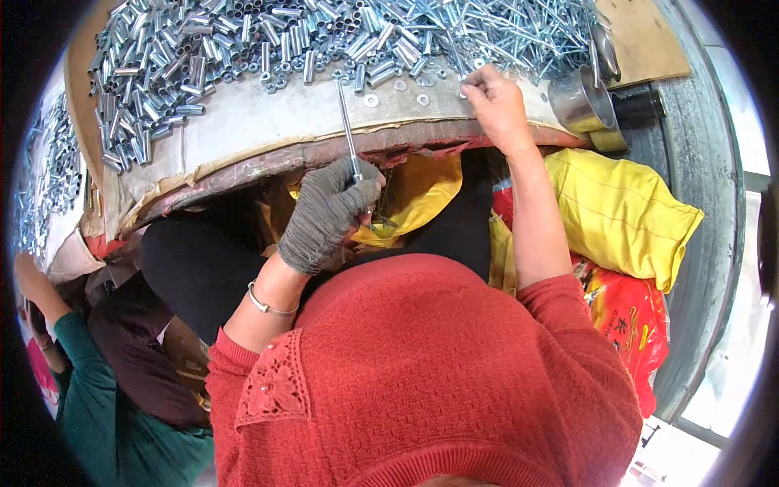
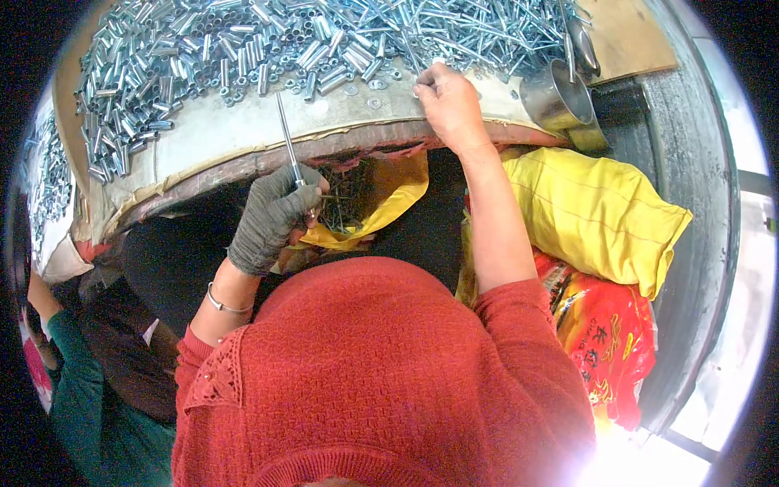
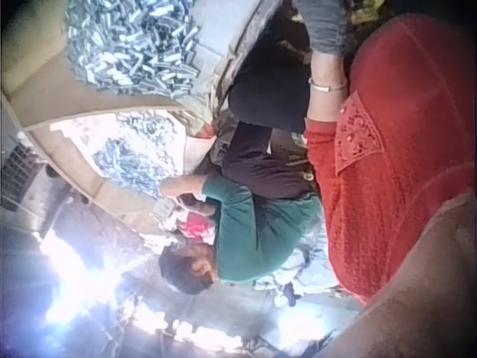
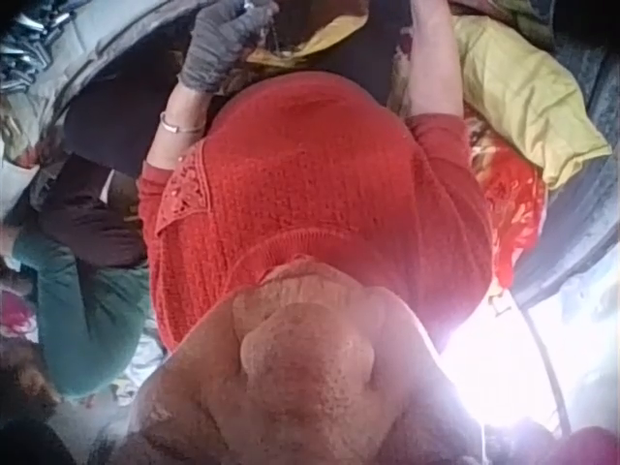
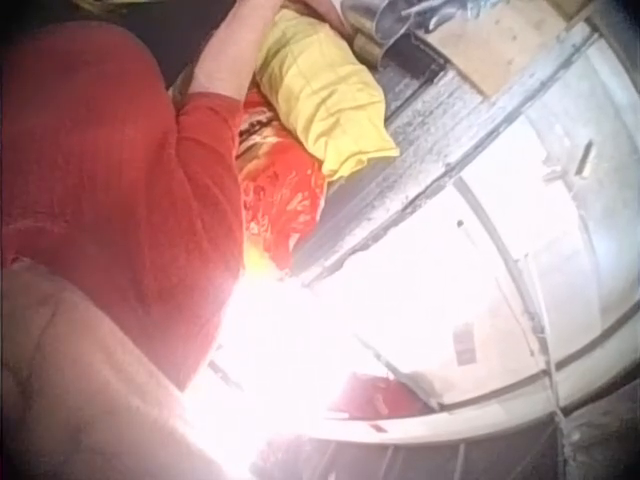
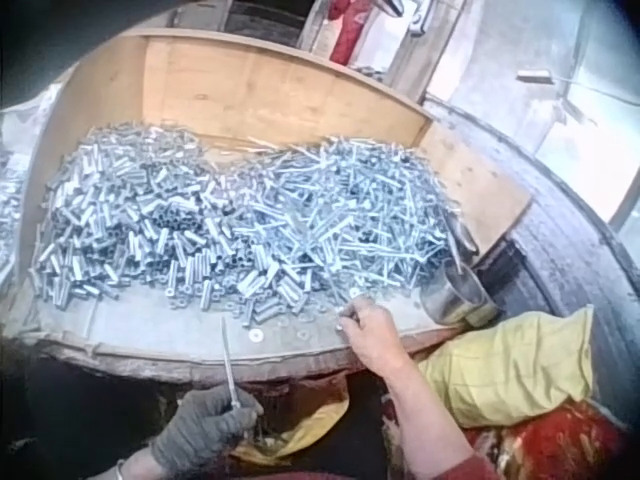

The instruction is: The person assembles expansion bolts by hand, placing washers and sleeves onto threaded rods.

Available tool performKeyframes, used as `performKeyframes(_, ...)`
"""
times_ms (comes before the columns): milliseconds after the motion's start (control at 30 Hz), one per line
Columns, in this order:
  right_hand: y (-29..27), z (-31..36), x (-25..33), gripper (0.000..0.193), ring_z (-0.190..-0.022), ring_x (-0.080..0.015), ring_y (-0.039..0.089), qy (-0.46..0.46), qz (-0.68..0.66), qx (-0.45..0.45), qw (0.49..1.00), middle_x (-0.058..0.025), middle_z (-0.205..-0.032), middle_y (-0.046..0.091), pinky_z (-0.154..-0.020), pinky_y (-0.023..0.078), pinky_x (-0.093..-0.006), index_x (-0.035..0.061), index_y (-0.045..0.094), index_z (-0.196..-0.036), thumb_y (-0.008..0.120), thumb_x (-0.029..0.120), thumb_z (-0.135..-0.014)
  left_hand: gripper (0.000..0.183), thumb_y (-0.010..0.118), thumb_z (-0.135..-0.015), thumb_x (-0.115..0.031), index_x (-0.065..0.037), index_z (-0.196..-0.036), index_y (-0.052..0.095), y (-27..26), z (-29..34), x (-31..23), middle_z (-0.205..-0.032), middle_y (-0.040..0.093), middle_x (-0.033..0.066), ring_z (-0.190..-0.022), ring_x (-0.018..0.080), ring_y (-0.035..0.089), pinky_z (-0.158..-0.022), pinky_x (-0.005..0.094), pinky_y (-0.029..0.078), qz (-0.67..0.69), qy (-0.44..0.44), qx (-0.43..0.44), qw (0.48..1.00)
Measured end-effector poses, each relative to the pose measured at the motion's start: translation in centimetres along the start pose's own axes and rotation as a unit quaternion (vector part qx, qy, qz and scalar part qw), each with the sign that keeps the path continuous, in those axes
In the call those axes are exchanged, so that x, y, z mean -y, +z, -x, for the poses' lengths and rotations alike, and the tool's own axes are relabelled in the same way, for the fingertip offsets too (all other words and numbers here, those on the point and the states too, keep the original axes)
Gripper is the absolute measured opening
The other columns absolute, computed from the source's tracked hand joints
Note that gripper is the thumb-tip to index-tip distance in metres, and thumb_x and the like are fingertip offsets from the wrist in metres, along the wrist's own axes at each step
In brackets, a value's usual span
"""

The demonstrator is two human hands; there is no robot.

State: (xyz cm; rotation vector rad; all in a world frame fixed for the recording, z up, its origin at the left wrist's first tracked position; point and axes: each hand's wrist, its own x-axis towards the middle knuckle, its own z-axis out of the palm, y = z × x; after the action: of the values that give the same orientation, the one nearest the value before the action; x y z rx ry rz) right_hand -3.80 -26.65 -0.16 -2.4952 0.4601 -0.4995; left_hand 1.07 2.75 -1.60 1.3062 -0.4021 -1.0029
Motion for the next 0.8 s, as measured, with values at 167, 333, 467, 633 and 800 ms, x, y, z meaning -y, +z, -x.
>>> performKeyframes(167, 0.3, 0.6, 0.8, 0.016, -0.073, -0.0320, 0.063, -0.037, 0.137, 0.013, 0.990, -0.0183, -0.079, 0.065, -0.065, 0.048, -0.0391, 0.0018, 0.061, -0.089, 0.061, 0.017, -0.084, 0.023, 0.062, -0.086, -0.026, -0.005, -0.093, 0.063, 0.1, -0.1, 0.0, -0.064, 0.054, -0.0016, -0.050, 0.0046, 0.050, -0.039, 0.0178, 0.036, -0.001, -0.008, 0.004, 1.000)
performKeyframes(333, -0.6, 0.6, 3.9, 0.026, -0.084, -0.0389, 0.063, 0.054, 0.251, 0.092, 0.962, -0.0224, -0.088, 0.064, -0.073, 0.048, -0.0483, -0.0010, 0.055, -0.095, 0.057, 0.022, -0.084, 0.022, 0.062, -0.086, -0.025, -0.005, -0.093, 0.063, 0.0, 0.0, -0.1, -0.065, 0.054, -0.0024, -0.052, 0.0041, 0.051, -0.040, 0.0181, 0.037, -0.018, -0.009, -0.008, 1.000)
performKeyframes(467, 0.9, 1.0, 4.0, 0.020, -0.078, -0.0418, 0.061, -0.046, 0.318, 0.080, 0.944, -0.0237, -0.082, 0.062, -0.068, 0.047, -0.0492, -0.0002, 0.048, -0.095, 0.052, 0.017, -0.087, 0.023, 0.061, -0.085, -0.025, -0.004, -0.094, 0.062, -0.7, -0.2, 0.0, -0.062, 0.054, 0.0017, -0.053, 0.0088, 0.052, -0.045, 0.0246, 0.042, -0.101, 0.026, 0.000, 0.995)
performKeyframes(633, 0.4, 2.0, 5.0, 0.011, -0.058, -0.0128, 0.060, -0.001, -0.164, 0.138, 0.977, -0.0028, -0.069, 0.058, -0.049, 0.046, -0.0274, 0.0017, 0.056, -0.096, 0.054, 0.012, -0.092, 0.022, 0.059, -0.084, -0.026, -0.007, -0.096, 0.062, -0.7, 0.0, -0.4, -0.073, 0.062, 0.0146, -0.068, 0.0320, 0.062, -0.061, 0.0404, 0.048, -0.595, 0.084, -0.088, 0.795)
performKeyframes(800, -1.4, 3.6, 8.3, 0.012, -0.053, -0.0042, 0.052, 0.058, -0.352, 0.241, 0.903, 0.0027, -0.065, 0.053, -0.046, 0.043, -0.0188, 0.0044, 0.062, -0.097, 0.058, 0.014, -0.091, 0.021, 0.060, -0.082, -0.026, -0.010, -0.094, 0.063, 0.0, 0.3, -0.4, -0.080, 0.064, 0.0128, -0.073, 0.0338, 0.062, -0.062, 0.0421, 0.049, -0.611, 0.129, -0.071, 0.778)
